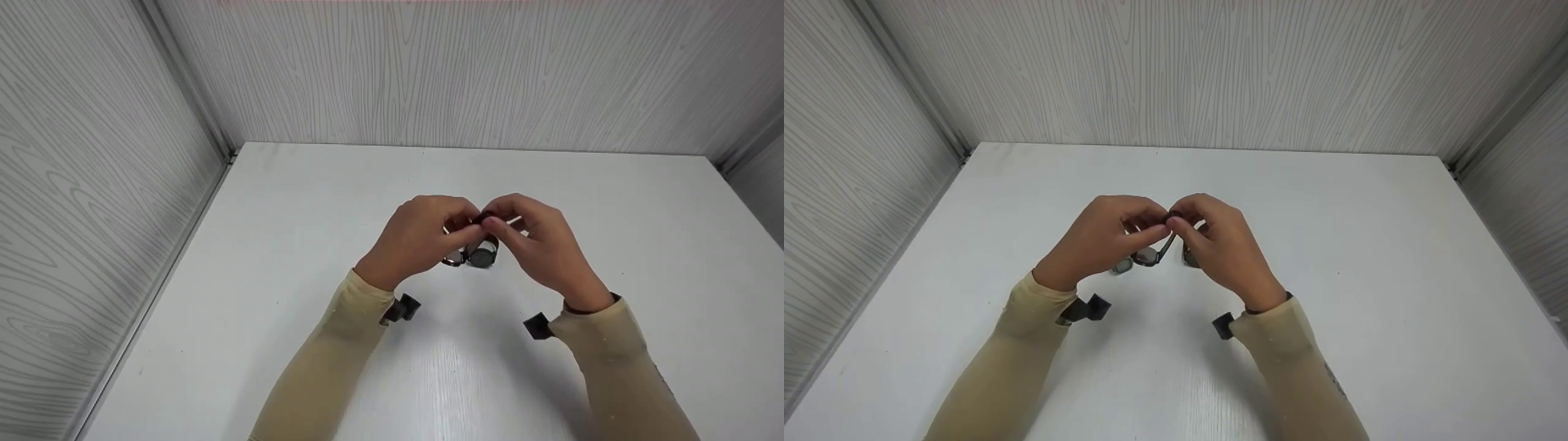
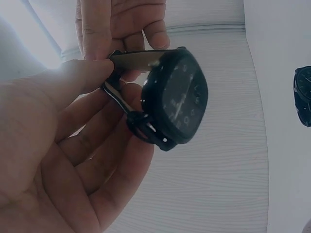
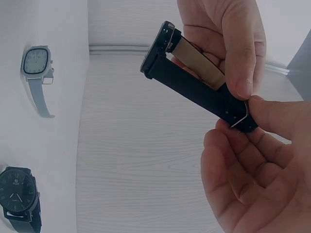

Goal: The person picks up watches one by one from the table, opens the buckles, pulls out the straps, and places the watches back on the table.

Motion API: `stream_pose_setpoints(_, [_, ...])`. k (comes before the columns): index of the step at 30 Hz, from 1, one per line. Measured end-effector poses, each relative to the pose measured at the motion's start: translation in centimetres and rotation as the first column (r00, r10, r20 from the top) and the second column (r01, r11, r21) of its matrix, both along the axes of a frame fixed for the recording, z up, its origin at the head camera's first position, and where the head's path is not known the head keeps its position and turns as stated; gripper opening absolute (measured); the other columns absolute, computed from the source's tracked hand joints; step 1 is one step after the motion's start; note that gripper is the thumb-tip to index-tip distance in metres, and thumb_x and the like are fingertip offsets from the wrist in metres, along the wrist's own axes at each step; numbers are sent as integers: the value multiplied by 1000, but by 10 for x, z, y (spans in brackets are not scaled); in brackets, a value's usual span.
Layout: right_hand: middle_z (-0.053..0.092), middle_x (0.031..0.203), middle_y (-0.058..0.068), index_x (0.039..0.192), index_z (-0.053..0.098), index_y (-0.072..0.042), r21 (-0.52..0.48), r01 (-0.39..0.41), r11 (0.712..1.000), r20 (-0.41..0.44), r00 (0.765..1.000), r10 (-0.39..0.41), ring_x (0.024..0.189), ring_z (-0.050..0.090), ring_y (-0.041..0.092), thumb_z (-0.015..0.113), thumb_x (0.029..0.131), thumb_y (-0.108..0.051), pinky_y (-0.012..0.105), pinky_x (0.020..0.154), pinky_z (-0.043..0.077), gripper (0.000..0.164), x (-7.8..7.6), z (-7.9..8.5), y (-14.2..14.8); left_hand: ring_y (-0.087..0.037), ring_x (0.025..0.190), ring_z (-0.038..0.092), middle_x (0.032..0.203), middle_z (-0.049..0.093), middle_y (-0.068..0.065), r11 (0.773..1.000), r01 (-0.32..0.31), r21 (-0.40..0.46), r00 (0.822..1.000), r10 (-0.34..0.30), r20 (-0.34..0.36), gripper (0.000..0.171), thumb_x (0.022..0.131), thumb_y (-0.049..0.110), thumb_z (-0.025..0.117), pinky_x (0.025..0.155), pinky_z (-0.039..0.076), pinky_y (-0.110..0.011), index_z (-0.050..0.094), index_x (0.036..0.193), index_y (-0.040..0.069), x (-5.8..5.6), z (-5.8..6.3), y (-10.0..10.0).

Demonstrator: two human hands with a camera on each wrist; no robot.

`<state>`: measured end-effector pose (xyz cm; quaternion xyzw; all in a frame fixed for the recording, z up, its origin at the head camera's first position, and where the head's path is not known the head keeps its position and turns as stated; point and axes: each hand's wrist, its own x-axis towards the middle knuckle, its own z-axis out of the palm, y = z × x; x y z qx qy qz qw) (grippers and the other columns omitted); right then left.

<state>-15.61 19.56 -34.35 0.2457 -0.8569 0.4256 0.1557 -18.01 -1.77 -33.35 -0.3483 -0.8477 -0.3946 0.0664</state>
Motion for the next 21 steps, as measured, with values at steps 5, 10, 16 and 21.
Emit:
stream_pose_setpoints(5, [71, 101, 0, 110, 70, -2, -75, -15, 997, -22, 1000, 14, 89, 67, 15, 69, 99, -9, 23, 78, 54, 13, 1, 0, 0, -1, 76, 65, 88, 72, 12, 996, 41, 85, 997, -45, 57, 11, 99, 22, 69, 67, 55, -23, 76, 108, 20, 0, 0, 0])
stream_pose_setpoints(10, [70, 101, 2, 112, 69, 0, -113, -6, 994, 3, 1000, 6, 88, 67, 14, 68, 99, -8, 23, 78, 56, 15, 3, -1, -1, -1, 76, 67, 89, 73, 10, 990, 55, 130, 995, -66, 79, 13, 98, 21, 70, 67, 55, -24, 74, 111, 18, 0, -1, 1])
stream_pose_setpoints(16, [72, 100, 1, 113, 69, -2, -80, 26, 996, -15, 1000, -28, 89, 67, 11, 69, 100, -8, 21, 76, 53, 14, 1, -2, -2, 2, 78, 68, 89, 74, 13, 985, 39, 168, 995, -53, 83, 22, 97, 22, 72, 74, 55, -23, 75, 117, 14, -1, -4, 3])
stream_pose_setpoints(21, [74, 95, 0, 106, 72, -4, -59, 89, 994, -7, 996, -89, 84, 67, 10, 68, 100, -12, 21, 71, 53, 11, 0, 0, -2, 1, 77, 68, 88, 72, 11, 983, 20, 181, 996, -34, 77, 48, 96, 20, 73, 77, 55, -24, 60, 141, 9, 0, -2, 4])
